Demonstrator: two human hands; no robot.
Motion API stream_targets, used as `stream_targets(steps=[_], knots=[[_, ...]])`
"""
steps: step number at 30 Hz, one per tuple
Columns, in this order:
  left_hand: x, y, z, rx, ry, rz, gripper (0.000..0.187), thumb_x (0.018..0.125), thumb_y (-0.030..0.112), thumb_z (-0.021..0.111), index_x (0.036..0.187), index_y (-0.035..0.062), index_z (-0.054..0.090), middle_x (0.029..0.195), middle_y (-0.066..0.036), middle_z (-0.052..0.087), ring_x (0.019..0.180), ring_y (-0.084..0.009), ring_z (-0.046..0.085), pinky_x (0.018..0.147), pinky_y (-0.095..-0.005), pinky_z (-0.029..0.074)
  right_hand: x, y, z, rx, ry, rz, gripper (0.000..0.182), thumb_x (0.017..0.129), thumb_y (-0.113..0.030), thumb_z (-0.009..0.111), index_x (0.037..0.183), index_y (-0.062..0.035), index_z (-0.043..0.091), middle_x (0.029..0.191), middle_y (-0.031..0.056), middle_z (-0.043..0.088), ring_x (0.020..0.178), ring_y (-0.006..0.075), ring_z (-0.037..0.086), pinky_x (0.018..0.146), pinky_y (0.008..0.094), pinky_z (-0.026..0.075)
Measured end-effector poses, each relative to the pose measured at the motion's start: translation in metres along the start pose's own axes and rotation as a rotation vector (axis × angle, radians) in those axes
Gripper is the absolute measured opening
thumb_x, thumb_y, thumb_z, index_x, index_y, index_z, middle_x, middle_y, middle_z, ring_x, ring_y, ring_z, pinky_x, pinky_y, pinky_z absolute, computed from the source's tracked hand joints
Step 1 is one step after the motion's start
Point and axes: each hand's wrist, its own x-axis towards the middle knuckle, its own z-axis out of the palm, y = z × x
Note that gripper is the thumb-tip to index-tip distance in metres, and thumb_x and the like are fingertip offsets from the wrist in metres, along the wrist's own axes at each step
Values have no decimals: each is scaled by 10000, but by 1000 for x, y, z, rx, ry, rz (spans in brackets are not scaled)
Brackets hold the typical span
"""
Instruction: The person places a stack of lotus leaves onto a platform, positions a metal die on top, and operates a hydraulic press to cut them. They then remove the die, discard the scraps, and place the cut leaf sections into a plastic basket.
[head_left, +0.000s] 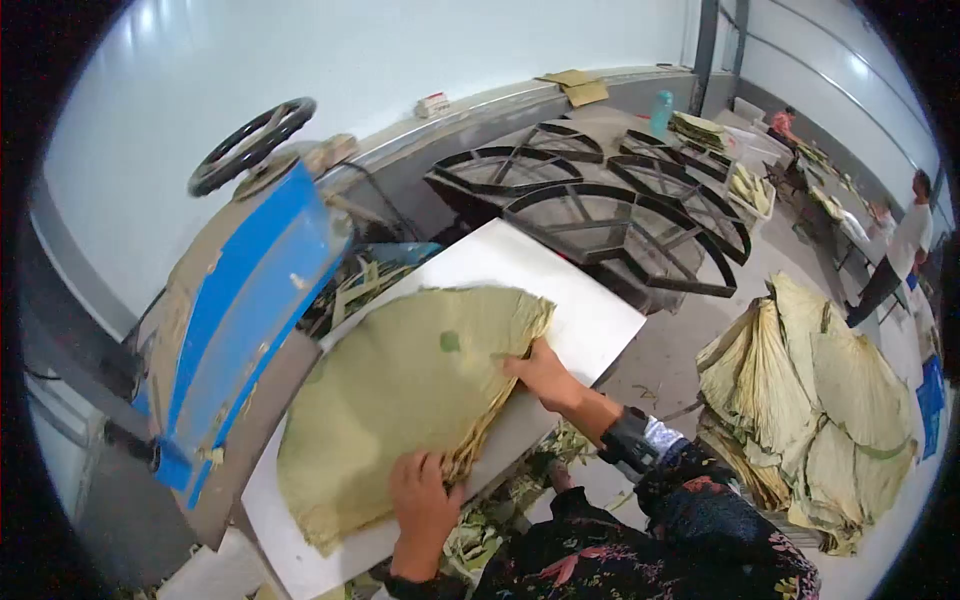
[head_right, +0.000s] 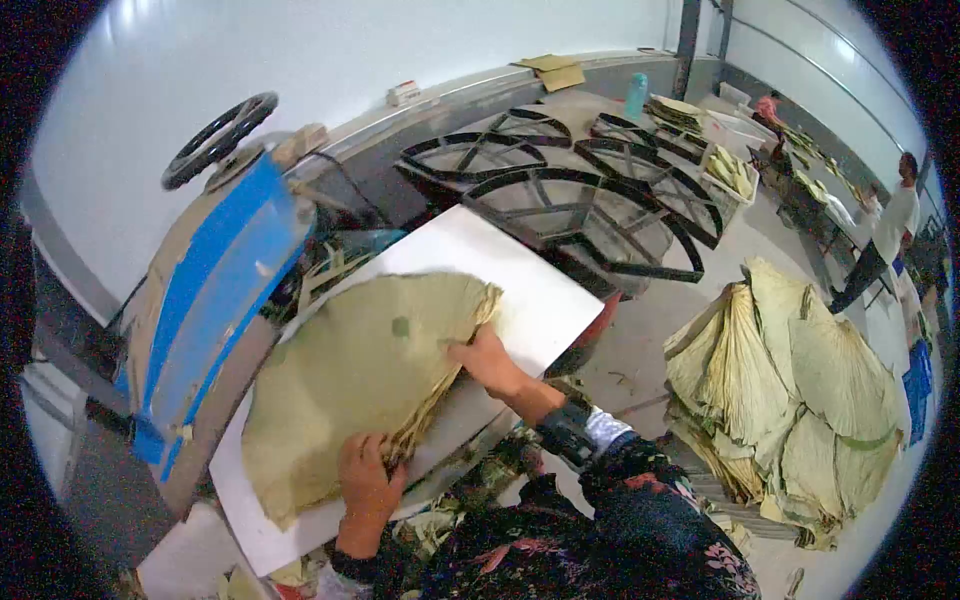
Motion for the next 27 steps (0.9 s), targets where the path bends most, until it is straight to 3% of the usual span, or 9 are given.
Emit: stream_targets(steps=[4, 8, 10, 15, 23, 24, 25, 26, 27], knots=[[-1, 4, -3, -34, -9, -69, 455, 639, 169, 719, 1039, 45, 542, 1060, -148, 527, 1037, -373, 486, 935, -497, 373, 47, -24, -88, -630, 70, -52, 358, 813, -166, 656, 1106, -23, 508, 967, 128, 595, 914, 195, 590, 757, 312, 482], [-7, -4, 4, 42, -2, -12, 535, 685, 248, 728, 1111, 38, 480, 1044, -188, 512, 1012, -388, 480, 888, -500, 387, 135, -75, -236, -1204, 439, -591, 328, 813, -196, 613, 1086, -23, 559, 1064, 194, 568, 1018, 350, 537, 869, 409, 440], [-6, -7, 2, 44, 12, 46, 329, 873, 243, 590, 1107, 19, 532, 1027, -160, 575, 975, -355, 551, 864, -467, 445, 181, -76, -320, -1363, 632, -391, 326, 827, -250, 606, 1071, -38, 560, 1076, 217, 546, 979, 389, 537, 821, 447, 458], [-16, -16, 6, 41, -22, 33, 337, 846, 286, 616, 1047, 25, 543, 1054, -201, 568, 992, -379, 544, 903, -529, 409, 230, -68, -432, -1536, 473, 152, 463, 882, -431, 497, 1211, -106, 469, 1045, 225, 597, 998, 419, 559, 815, 474, 459], [-9, -9, -1, -179, -122, -86, 685, 783, 567, 609, 1192, 30, 491, 1138, -199, 557, 1086, -403, 514, 978, -536, 358, 261, -57, -477, -1623, 170, 216, 324, 879, -308, 484, 1110, -84, 521, 959, 209, 632, 927, 389, 598, 784, 461, 474], [-6, -10, 3, -153, -148, -83, 601, 743, 462, 633, 1144, 32, 506, 1120, -185, 552, 1079, -393, 509, 971, -528, 364, 263, -54, -479, -1673, 150, 180, 300, 878, -280, 481, 1095, -78, 522, 958, 209, 633, 914, 386, 603, 762, 460, 483], [-5, -10, 5, -118, -172, -101, 526, 703, 356, 658, 1096, 35, 522, 1102, -172, 548, 1071, -383, 503, 963, -519, 369, 270, -44, -497, -1787, 25, -328, 228, 865, -207, 481, 1024, -66, 564, 864, 195, 639, 815, 377, 619, 716, 468, 496], [-7, -9, 4, -76, -199, -140, 465, 662, 251, 682, 1049, 37, 538, 1085, -159, 543, 1063, -373, 498, 955, -511, 375, 281, -38, -512, -1817, 217, 16, 190, 862, -181, 479, 927, -48, 597, 820, 167, 625, 771, 347, 614, 688, 460, 494], [-15, -6, -3, -31, -234, -196, 422, 622, 146, 707, 1001, 39, 554, 1067, -145, 539, 1055, -363, 493, 948, -502, 380, 251, -77, -462, -1815, 67, -358, 186, 861, -163, 476, 858, -36, 610, 827, 162, 607, 789, 326, 598, 695, 457, 477]])
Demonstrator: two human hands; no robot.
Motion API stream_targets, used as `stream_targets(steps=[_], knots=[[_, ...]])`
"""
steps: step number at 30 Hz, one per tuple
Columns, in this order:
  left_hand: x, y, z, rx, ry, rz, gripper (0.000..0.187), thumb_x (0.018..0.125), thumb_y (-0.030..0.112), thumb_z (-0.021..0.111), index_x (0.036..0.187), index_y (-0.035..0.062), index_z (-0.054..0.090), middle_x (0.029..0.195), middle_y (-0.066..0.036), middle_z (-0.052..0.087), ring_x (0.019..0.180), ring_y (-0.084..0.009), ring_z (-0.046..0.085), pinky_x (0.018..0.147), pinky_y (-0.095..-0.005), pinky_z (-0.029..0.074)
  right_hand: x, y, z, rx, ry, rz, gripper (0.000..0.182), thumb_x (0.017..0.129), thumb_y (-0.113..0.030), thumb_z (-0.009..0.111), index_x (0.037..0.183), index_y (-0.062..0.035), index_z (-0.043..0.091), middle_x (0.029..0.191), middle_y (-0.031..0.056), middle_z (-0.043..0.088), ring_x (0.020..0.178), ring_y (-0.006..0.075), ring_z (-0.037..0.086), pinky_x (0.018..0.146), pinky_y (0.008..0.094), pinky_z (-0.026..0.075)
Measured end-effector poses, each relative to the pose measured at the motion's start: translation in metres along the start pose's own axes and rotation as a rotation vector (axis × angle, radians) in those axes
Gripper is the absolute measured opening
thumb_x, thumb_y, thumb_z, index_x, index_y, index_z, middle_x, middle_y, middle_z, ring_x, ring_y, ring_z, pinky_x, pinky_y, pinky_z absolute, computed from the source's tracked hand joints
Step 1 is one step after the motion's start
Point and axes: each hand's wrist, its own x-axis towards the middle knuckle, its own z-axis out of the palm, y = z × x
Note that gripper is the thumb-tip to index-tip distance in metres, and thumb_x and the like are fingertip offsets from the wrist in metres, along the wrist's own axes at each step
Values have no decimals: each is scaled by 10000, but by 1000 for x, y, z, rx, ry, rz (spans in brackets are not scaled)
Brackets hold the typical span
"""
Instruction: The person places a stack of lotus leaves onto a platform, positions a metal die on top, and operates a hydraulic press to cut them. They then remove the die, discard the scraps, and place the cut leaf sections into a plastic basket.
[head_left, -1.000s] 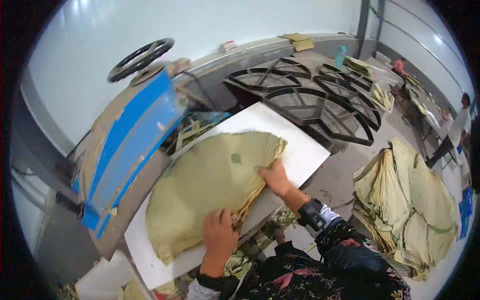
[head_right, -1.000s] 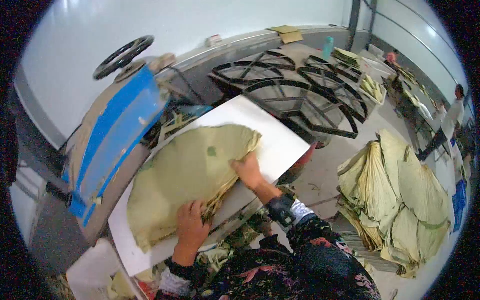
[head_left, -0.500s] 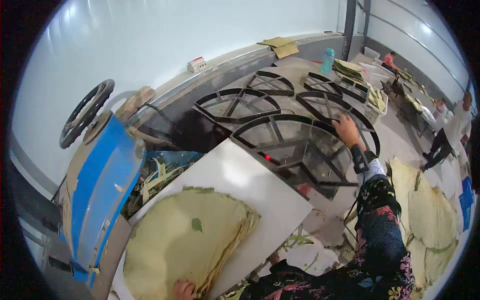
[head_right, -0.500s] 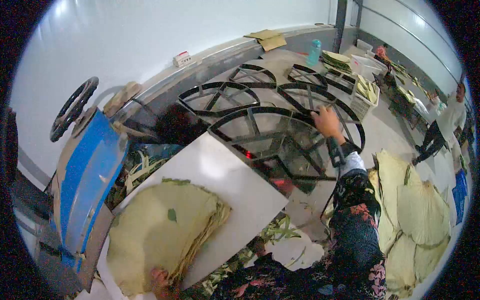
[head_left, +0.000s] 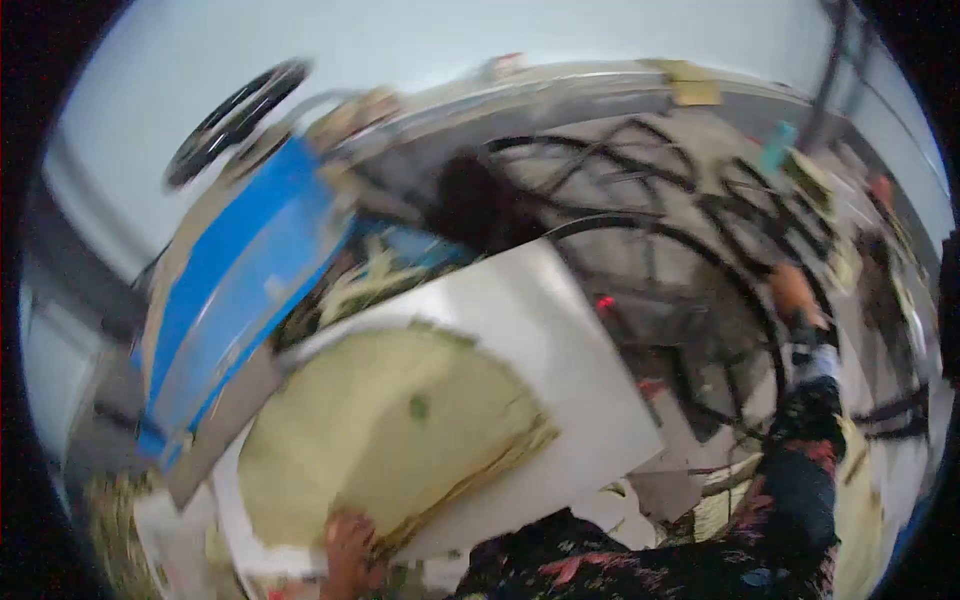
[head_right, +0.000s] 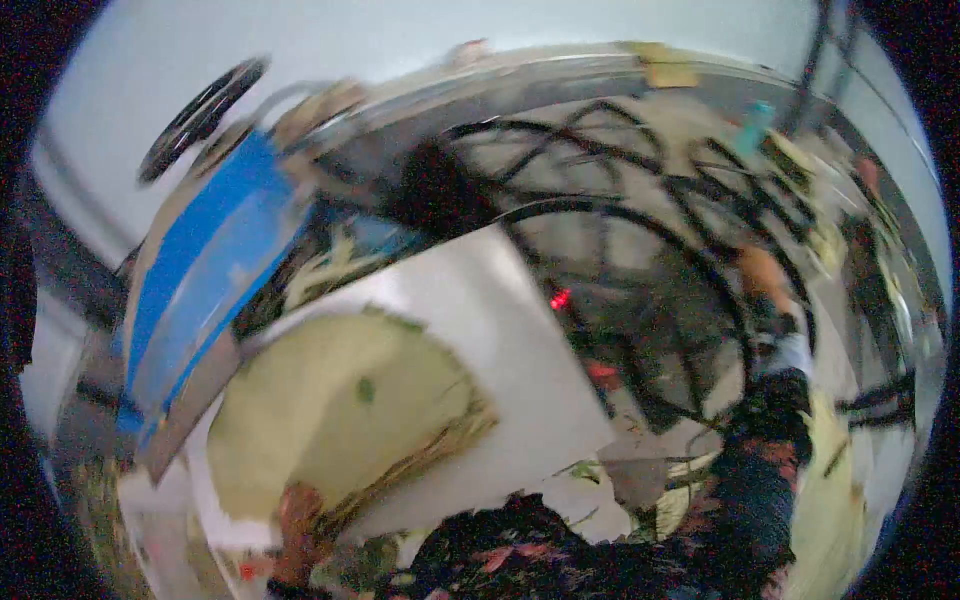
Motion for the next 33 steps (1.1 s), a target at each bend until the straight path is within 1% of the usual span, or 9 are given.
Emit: stream_targets(steps=[1, 2, 3, 4, 8, 15, 21, 27, 33], knots=[[3, 7, -4, -29, 95, 35, 427, 611, 145, 709, 999, 46, 561, 1067, -138, 545, 1053, -353, 500, 949, -502, 384, 9, 30, 17, -43, -195, 96, 262, 859, -148, 448, 1039, -21, 590, 984, 223, 613, 884, 372, 592, 775, 453, 467], [13, 14, -6, -45, 197, 75, 432, 599, 143, 711, 996, 52, 569, 1068, -130, 552, 1051, -344, 508, 950, -502, 387, 11, 48, 38, 98, -19, 116, 180, 848, -146, 482, 907, -15, 591, 871, 214, 580, 874, 377, 558, 748, 450, 442], [16, 16, -9, -44, 174, 58, 440, 597, 144, 711, 1007, 60, 571, 1073, -121, 552, 1054, -341, 507, 954, -499, 385, 18, 65, 41, 35, -140, 79, 219, 857, -164, 481, 974, -7, 578, 920, 234, 583, 899, 398, 546, 749, 457, 435], [17, 18, -12, -49, 154, 46, 449, 596, 145, 711, 1017, 68, 574, 1078, -112, 553, 1056, -339, 507, 957, -496, 383, 7, 60, 34, -91, 127, -134, 257, 877, -176, 455, 1036, -4, 560, 919, 249, 592, 871, 411, 555, 722, 482, 431], [20, 13, -5, -65, 149, 61, 478, 594, 148, 720, 1042, 82, 568, 1095, -90, 550, 1063, -309, 504, 970, -476, 373, -2, -101, -76, 56, -81, 166, 287, 914, -190, 419, 1105, -17, 543, 806, 256, 589, 768, 421, 575, 638, 478, 432], [13, 12, -1, 1, 235, 106, 513, 591, 148, 695, 1080, 70, 558, 1114, -109, 533, 1076, -324, 493, 966, -466, 374, -87, -339, -194, 300, 49, -520, 311, 755, 23, 581, 1056, -54, 585, 735, 226, 555, 715, 414, 540, 643, 444, 434], [9, 11, 4, 40, 271, 127, 409, 657, 218, 658, 1036, 92, 571, 1040, -85, 582, 1028, -290, 525, 877, -429, 418, -113, -501, -214, 468, -34, -1014, 142, 783, -102, 577, 923, -95, 551, 611, 116, 573, 598, 327, 567, 637, 434, 432], [4, 11, 12, -25, 491, 123, 303, 698, 192, 613, 985, 105, 578, 998, -79, 573, 948, -258, 564, 801, -384, 449, -117, -589, -209, 306, -57, -1140, 147, 793, -117, 570, 931, -114, 522, 600, 99, 587, 596, 302, 607, 647, 390, 457], [4, 8, 15, -35, 386, 130, 362, 710, 199, 607, 1049, 84, 555, 1051, -115, 561, 958, -289, 560, 861, -411, 447, -112, -611, -185, 252, -34, -1156, 182, 770, -126, 560, 950, -111, 545, 620, 102, 610, 579, 285, 613, 649, 389, 470]])
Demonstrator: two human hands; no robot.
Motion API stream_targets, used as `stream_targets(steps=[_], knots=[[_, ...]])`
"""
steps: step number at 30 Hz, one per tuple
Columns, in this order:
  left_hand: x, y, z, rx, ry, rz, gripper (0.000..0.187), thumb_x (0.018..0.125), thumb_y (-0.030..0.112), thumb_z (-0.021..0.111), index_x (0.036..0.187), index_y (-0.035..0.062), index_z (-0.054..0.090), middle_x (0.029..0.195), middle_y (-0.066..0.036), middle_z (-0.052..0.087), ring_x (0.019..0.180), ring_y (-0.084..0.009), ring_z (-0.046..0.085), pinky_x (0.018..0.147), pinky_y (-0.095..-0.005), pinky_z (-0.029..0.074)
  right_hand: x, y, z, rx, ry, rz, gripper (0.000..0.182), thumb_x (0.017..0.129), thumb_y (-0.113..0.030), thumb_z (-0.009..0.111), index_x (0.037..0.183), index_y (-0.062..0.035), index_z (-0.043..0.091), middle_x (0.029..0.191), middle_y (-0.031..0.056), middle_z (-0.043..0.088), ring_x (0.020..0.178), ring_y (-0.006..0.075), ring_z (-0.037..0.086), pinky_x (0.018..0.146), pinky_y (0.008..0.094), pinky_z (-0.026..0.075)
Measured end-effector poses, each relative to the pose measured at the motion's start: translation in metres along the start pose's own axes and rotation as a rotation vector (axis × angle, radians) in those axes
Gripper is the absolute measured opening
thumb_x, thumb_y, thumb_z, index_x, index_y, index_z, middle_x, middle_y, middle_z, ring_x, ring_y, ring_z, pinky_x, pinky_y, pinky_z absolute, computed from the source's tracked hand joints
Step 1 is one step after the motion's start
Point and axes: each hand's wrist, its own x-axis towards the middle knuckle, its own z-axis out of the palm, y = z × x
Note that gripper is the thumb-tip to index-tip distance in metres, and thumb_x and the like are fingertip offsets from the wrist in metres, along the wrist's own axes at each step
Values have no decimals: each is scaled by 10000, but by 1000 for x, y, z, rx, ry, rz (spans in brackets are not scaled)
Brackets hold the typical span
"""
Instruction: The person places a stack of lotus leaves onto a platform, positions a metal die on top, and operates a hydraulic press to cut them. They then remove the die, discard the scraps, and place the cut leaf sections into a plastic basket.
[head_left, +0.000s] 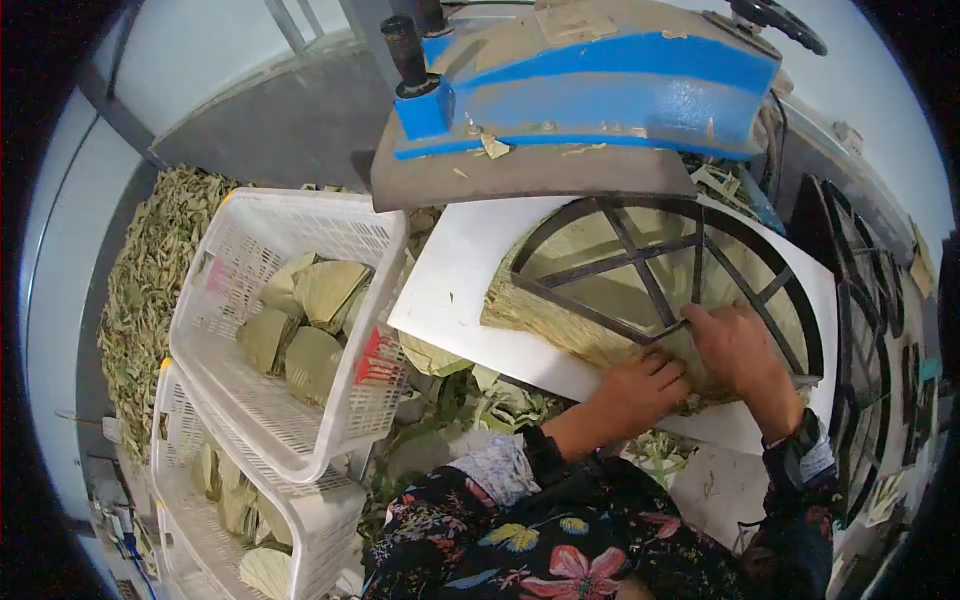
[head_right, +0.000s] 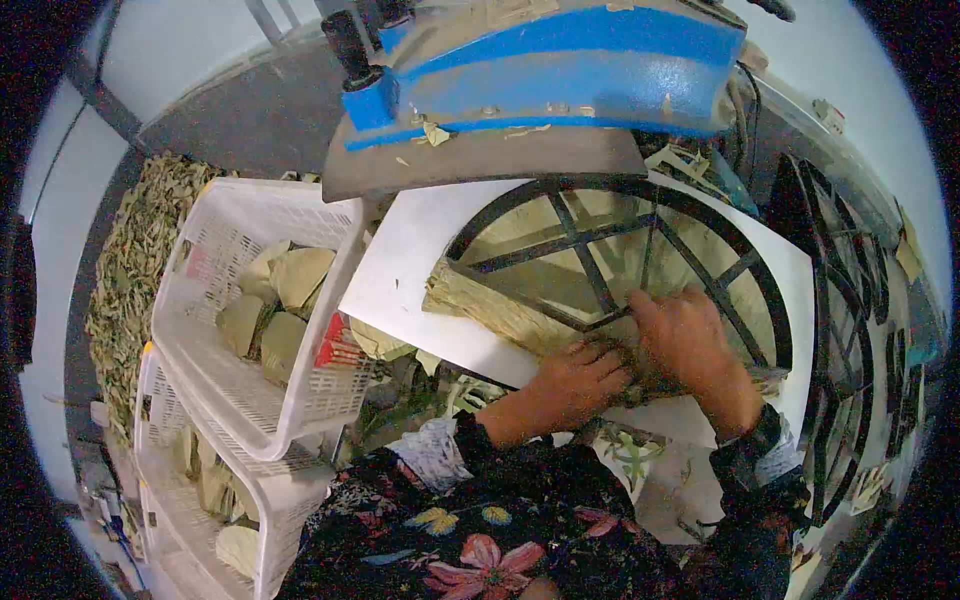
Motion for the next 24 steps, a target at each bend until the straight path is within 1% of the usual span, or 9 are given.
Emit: stream_targets(steps=[4, 6, 8, 10, 13, 15, 18, 21, 24], knots=[[-2, -2, 5, -15, 71, 43, 357, 716, 205, 608, 1045, 76, 552, 1063, -124, 559, 980, -306, 552, 870, -422, 443, -1, 6, 15, 27, 98, -29, 242, 766, -133, 559, 1008, -124, 567, 620, 102, 613, 560, 288, 609, 611, 402, 478], [-2, -3, 3, -88, -91, -20, 362, 713, 196, 618, 1046, 71, 553, 1078, -141, 553, 999, -329, 539, 873, -428, 442, -4, 12, 25, 109, 103, -79, 294, 759, -134, 560, 1053, -133, 574, 619, 108, 615, 553, 294, 612, 557, 418, 486], [0, -5, 5, -91, -286, -62, 414, 675, 179, 656, 1062, 72, 555, 1103, -157, 548, 1021, -339, 532, 873, -428, 446, -6, 8, 25, 66, -13, 6, 265, 713, -159, 579, 977, -144, 587, 608, 66, 600, 607, 250, 626, 629, 384, 476], [2, -2, -2, -56, -129, -38, 471, 623, 158, 697, 1065, 72, 557, 1119, -150, 547, 1026, -349, 532, 887, -435, 440, -3, 8, 25, 34, -56, 30, 231, 719, -176, 574, 948, -145, 580, 604, 43, 602, 594, 250, 629, 616, 369, 479], [14, 3, -7, -59, -141, 35, 509, 604, 139, 708, 1083, 61, 555, 1138, -145, 551, 1051, -357, 526, 912, -444, 424, -2, 16, 21, 94, -7, 26, 201, 726, -175, 567, 925, -146, 566, 593, 35, 597, 583, 244, 629, 608, 363, 472], [15, 3, -10, -10, -153, 36, 410, 611, 87, 679, 997, 59, 542, 1064, -115, 567, 1019, -320, 537, 868, -406, 442, 0, 15, 20, 91, 74, -57, 198, 723, -175, 572, 918, -148, 547, 556, 31, 574, 562, 242, 620, 589, 365, 454], [15, 3, -8, -17, -131, 65, 507, 584, 70, 690, 1060, 52, 517, 1093, -122, 567, 1005, -328, 548, 853, -417, 450, -4, 19, 11, 32, 142, -95, 177, 728, -177, 570, 899, -152, 529, 522, 20, 546, 534, 238, 606, 578, 371, 436], [18, 3, -9, -44, -126, 60, 518, 574, 55, 684, 1064, 46, 516, 1093, -127, 568, 995, -325, 555, 848, -417, 453, 1, 19, 29, 9, 41, -81, 170, 732, -180, 570, 893, -164, 518, 511, 12, 534, 520, 240, 596, 568, 369, 428], [16, 6, -8, -10, -125, 20, 495, 564, 50, 674, 1038, 38, 535, 1085, -135, 573, 996, -320, 558, 850, -413, 456, -6, 17, 45, 84, 90, -73, 178, 728, -182, 572, 895, -175, 510, 512, 13, 534, 515, 240, 596, 566, 375, 429]])
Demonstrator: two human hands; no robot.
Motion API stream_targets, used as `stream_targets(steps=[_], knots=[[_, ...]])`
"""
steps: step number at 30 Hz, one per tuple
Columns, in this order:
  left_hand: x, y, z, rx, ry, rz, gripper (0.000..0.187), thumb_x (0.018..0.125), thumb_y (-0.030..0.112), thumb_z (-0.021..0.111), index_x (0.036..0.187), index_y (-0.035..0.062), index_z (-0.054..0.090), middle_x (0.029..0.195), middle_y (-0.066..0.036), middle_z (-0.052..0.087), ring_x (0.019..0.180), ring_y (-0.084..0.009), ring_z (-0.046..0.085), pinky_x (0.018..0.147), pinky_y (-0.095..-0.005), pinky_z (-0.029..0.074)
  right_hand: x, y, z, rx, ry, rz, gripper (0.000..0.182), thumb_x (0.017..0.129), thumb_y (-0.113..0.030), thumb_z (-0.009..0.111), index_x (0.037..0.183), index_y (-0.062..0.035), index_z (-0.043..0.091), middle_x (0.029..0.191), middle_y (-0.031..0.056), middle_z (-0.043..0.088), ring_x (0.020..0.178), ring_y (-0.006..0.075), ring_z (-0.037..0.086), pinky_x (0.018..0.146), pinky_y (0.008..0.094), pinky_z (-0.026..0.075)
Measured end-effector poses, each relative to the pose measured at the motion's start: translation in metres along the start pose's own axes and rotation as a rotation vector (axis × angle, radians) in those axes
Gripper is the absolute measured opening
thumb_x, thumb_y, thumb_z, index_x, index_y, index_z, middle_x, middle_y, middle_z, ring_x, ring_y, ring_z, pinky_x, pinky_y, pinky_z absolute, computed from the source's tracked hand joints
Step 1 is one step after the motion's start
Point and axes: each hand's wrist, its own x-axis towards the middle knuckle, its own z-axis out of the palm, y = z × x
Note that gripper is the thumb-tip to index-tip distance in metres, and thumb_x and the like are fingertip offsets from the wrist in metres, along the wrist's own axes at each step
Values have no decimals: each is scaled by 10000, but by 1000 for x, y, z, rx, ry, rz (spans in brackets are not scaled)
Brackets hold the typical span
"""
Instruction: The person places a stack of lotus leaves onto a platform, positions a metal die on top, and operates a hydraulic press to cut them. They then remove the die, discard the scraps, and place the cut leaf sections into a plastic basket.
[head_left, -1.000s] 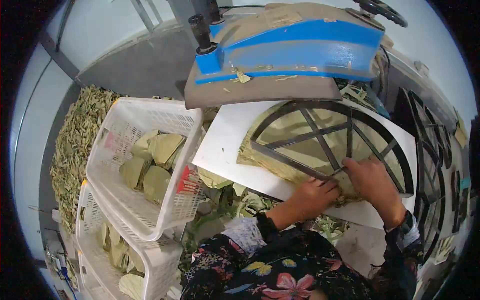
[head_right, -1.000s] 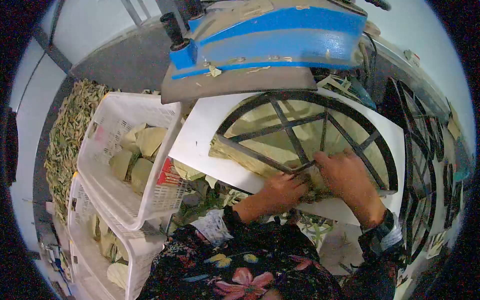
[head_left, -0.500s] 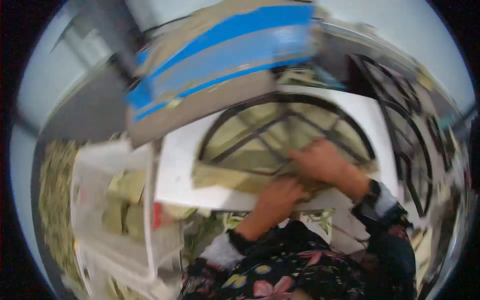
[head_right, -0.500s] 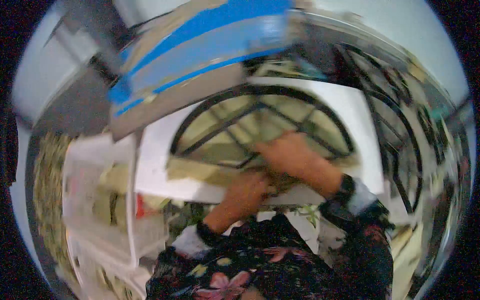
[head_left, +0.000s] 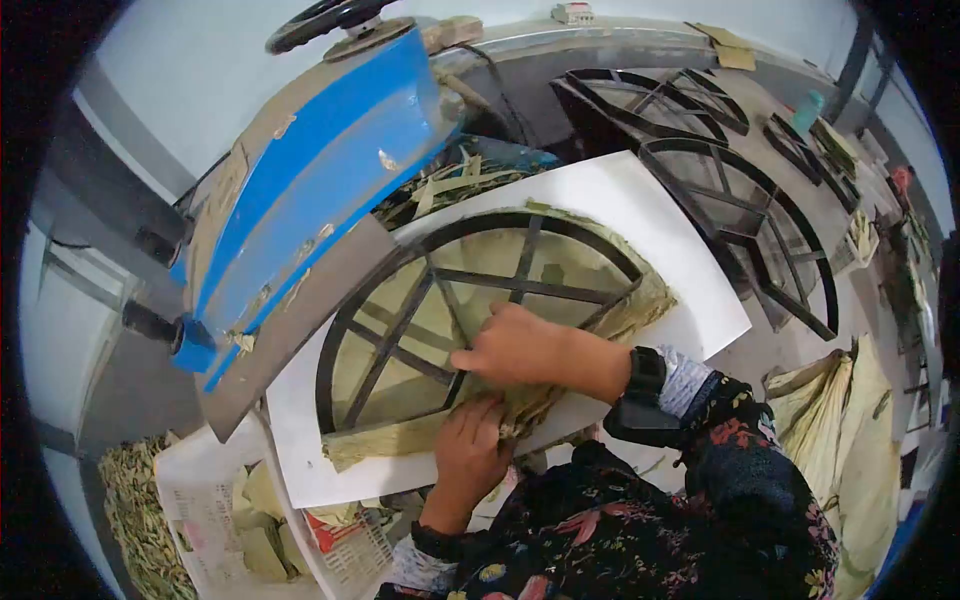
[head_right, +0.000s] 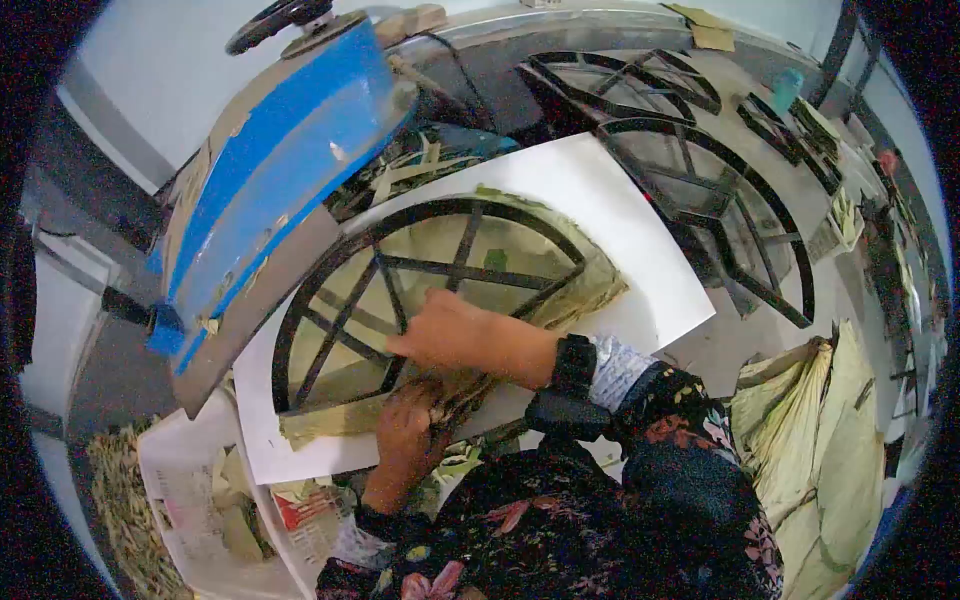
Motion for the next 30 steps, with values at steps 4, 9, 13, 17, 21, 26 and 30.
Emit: stream_targets(steps=[4, 9, 13, 17, 21, 26, 30], knots=[[0, 3, 2, -75, -132, -186, 470, 576, 72, 663, 1034, 26, 562, 1086, -148, 579, 1025, -318, 551, 877, -401, 449, -6, 3, 5, 14, 52, 25, 186, 720, -182, 576, 892, -174, 505, 504, 27, 521, 500, 255, 582, 496, 396, 427], [-22, -2, -16, -65, -15, -106, 514, 699, 201, 705, 1149, 39, 518, 1161, -166, 544, 1112, -347, 502, 936, -435, 409, -3, 6, 1, -43, 88, -11, 82, 811, -201, 530, 885, -167, 544, 568, 66, 585, 528, 268, 613, 494, 413, 475], [-46, 0, -46, -216, 242, -397, 408, 840, 184, 618, 1179, 12, 468, 1141, -176, 550, 1050, -303, 545, 903, -391, 437, 0, 9, 4, -57, 78, -1, 92, 819, -194, 527, 901, -168, 560, 561, 72, 579, 516, 263, 599, 504, 411, 467], [-55, -9, -71, -1260, 537, -1077, 337, 906, 231, 553, 1139, 2, 471, 1026, -145, 585, 831, -237, 609, 722, -348, 506, -2, 14, 1, 53, 113, -26, 141, 826, -190, 531, 955, -167, 583, 576, 88, 586, 524, 269, 593, 518, 412, 463], [-55, -11, -72, -1490, 586, -1189, 303, 912, 240, 544, 1083, 1, 471, 911, -132, 598, 757, -216, 612, 624, -338, 531, 1, 13, -3, 90, 178, -7, 171, 760, -124, 603, 926, -138, 566, 574, 104, 552, 536, 314, 565, 520, 422, 446], [-41, -31, -62, -1570, 546, -1293, 268, 898, 244, 565, 1028, 25, 479, 860, -125, 607, 668, -191, 604, 559, -309, 511, 2, 15, -7, 124, 161, -5, 194, 759, -128, 610, 947, -153, 569, 576, 114, 548, 538, 329, 557, 523, 430, 442], [-35, -40, -51, -1396, 464, -1357, 225, 885, 248, 572, 971, 55, 497, 774, -102, 610, 565, -181, 586, 479, -286, 457, 2, 18, -4, 99, 116, 29, 191, 765, -136, 612, 949, -161, 569, 581, 124, 549, 547, 339, 556, 531, 437, 442]])
